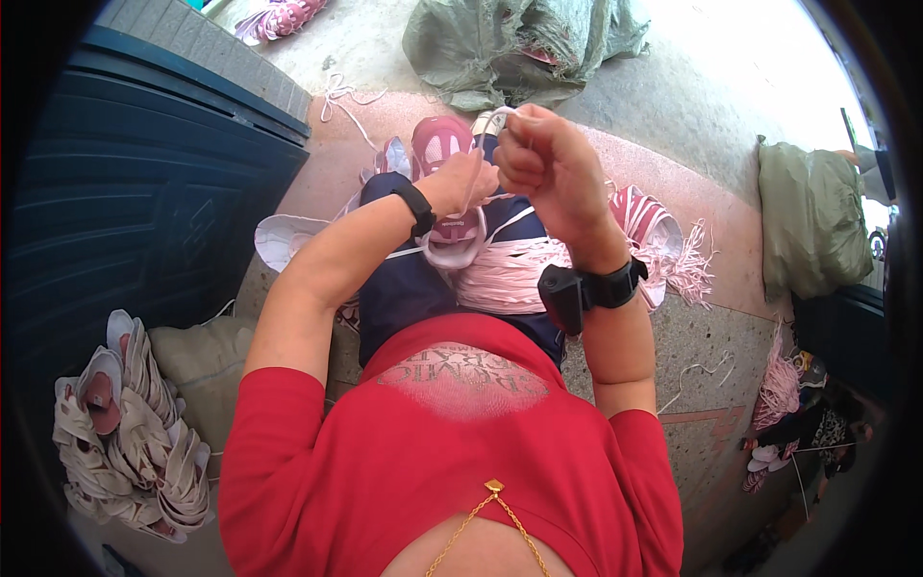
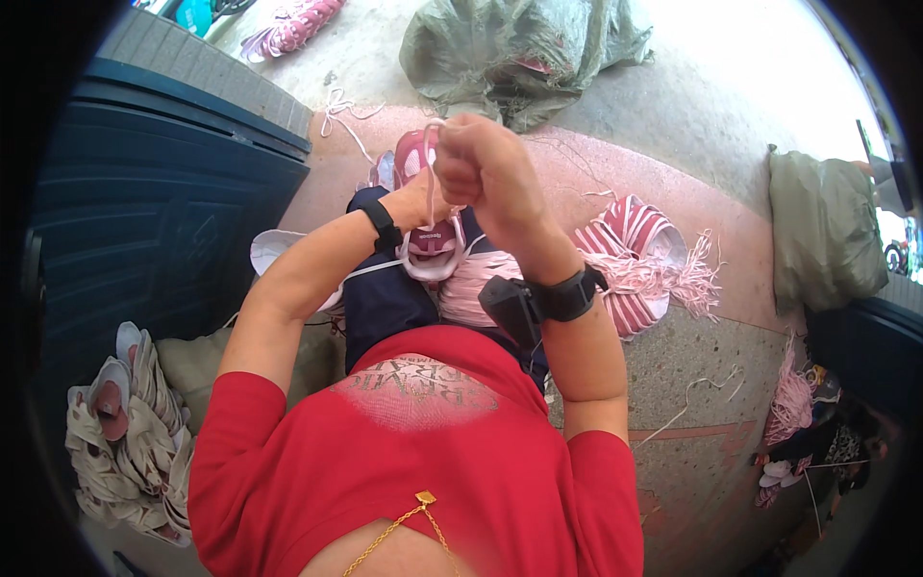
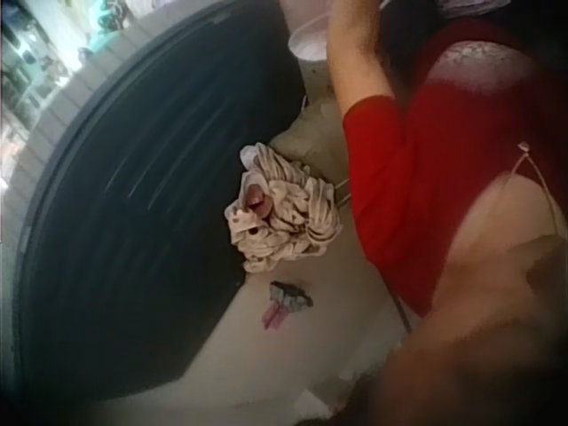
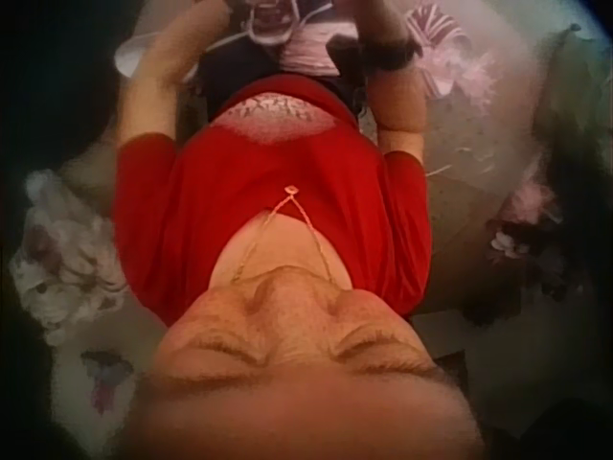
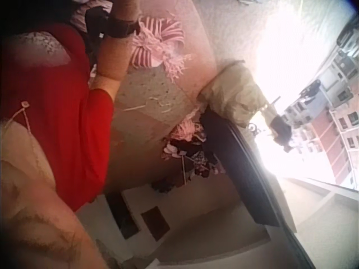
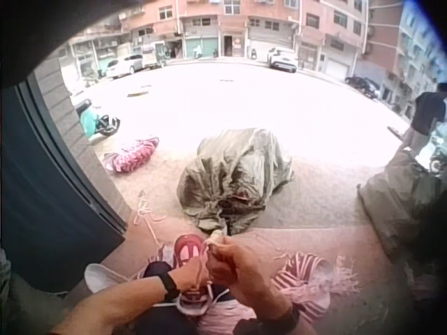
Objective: The person sits on the floor and laces a pink sneaker using a long pink shoelace. They repeatedly thread the lace through the eyelets, pull it tight, and adjust the tension to secure the shoe.
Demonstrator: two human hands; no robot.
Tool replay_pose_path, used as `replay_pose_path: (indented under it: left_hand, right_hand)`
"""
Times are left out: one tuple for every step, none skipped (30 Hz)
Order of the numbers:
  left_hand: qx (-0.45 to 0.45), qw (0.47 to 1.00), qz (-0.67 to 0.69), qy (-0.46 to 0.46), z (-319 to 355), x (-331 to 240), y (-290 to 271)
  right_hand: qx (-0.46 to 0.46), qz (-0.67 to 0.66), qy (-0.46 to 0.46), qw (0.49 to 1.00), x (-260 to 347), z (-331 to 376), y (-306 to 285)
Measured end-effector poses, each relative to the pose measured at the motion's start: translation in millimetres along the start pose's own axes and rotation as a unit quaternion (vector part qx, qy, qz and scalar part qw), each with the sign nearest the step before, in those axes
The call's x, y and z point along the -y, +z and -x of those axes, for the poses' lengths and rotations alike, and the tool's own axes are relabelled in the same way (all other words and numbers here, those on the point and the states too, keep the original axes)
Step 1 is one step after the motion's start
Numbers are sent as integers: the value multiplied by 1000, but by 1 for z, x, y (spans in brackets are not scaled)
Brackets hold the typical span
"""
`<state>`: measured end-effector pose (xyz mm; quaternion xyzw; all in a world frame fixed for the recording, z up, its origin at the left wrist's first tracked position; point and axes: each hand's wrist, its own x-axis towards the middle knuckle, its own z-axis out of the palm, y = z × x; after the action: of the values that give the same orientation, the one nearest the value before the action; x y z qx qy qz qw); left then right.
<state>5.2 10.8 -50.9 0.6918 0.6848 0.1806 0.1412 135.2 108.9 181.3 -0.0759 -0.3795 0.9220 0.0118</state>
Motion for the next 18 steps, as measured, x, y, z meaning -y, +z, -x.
replay_pose_path:
  left_hand:
    - [-2, 994, 101, -35, 2, 7, 5]
    - [-12, 976, 207, -69, 3, 13, 7]
    - [-29, 947, 304, -101, 5, 15, 7]
    - [27, 931, 339, -135, 2, 21, -1]
    - [64, 926, 347, -132, 4, 20, -9]
    - [127, 927, 331, -120, 4, 17, -21]
    - [139, 914, 359, -127, 5, 13, -35]
    - [157, 903, 360, -174, 3, 5, -46]
    - [175, 889, 361, -220, 2, -4, -58]
    - [191, 872, 379, -245, 2, -12, -70]
    - [194, 868, 384, -246, 4, -19, -81]
    - [191, 866, 400, -231, 7, -25, -92]
    - [190, 864, 411, -222, 9, -31, -101]
    - [195, 858, 419, -224, 12, -36, -109]
    - [192, 858, 430, -206, 13, -42, -114]
    - [190, 857, 441, -187, 14, -48, -118]
    - [187, 856, 452, -167, 14, -53, -121]
    - [180, 856, 459, -156, 14, -57, -124]
  right_hand:
    - [-13, -2, 13, 1000, -4, 0, 3]
    - [-14, -2, 18, 1000, -6, 1, 7]
    - [-14, -3, 23, 1000, -4, 3, 11]
    - [-33, 1, 35, 999, -1, 5, 16]
    - [9, -33, -2, 999, 5, 8, 20]
    - [32, -62, -29, 997, 16, 13, 23]
    - [53, -87, -56, 993, 27, 18, 26]
    - [56, -73, -69, 993, 39, 24, 29]
    - [54, -54, -79, 994, 50, 31, 31]
    - [32, -33, -83, 995, 57, 36, 34]
    - [39, -15, -77, 996, 61, 38, 36]
    - [45, 3, -71, 996, 65, 40, 37]
    - [52, 20, -64, 996, 66, 39, 38]
    - [55, 15, -53, 997, 66, 39, 39]
    - [79, -28, -40, 996, 65, 36, 38]
    - [101, -70, -28, 992, 64, 31, 37]
    - [123, -108, -17, 986, 64, 26, 35]
    - [123, -107, -11, 987, 65, 21, 32]
